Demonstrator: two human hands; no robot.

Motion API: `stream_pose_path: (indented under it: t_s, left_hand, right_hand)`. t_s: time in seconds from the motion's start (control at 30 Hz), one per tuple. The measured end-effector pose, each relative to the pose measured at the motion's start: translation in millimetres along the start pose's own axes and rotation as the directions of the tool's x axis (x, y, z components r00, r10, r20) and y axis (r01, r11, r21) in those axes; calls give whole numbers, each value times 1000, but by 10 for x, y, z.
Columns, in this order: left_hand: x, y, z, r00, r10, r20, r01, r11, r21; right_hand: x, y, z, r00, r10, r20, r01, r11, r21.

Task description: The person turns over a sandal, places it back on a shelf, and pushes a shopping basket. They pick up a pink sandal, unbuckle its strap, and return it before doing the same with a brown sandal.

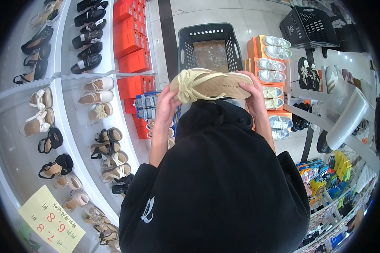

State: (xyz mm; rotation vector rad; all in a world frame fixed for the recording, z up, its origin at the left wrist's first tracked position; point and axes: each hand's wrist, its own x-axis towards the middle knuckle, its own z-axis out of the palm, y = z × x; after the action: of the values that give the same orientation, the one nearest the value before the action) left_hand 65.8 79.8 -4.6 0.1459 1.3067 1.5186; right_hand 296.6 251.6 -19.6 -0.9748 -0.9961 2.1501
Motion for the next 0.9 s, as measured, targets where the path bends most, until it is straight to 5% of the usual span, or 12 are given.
stream_pose_path:
  t_s: [0.9]
  left_hand:
    - [32, -8, 16, 1000, -3, -6, 3, 1000, 6]
  right_hand:
    - [25, -28, -18, 1000, 18, -3, -18, 1000, 9]
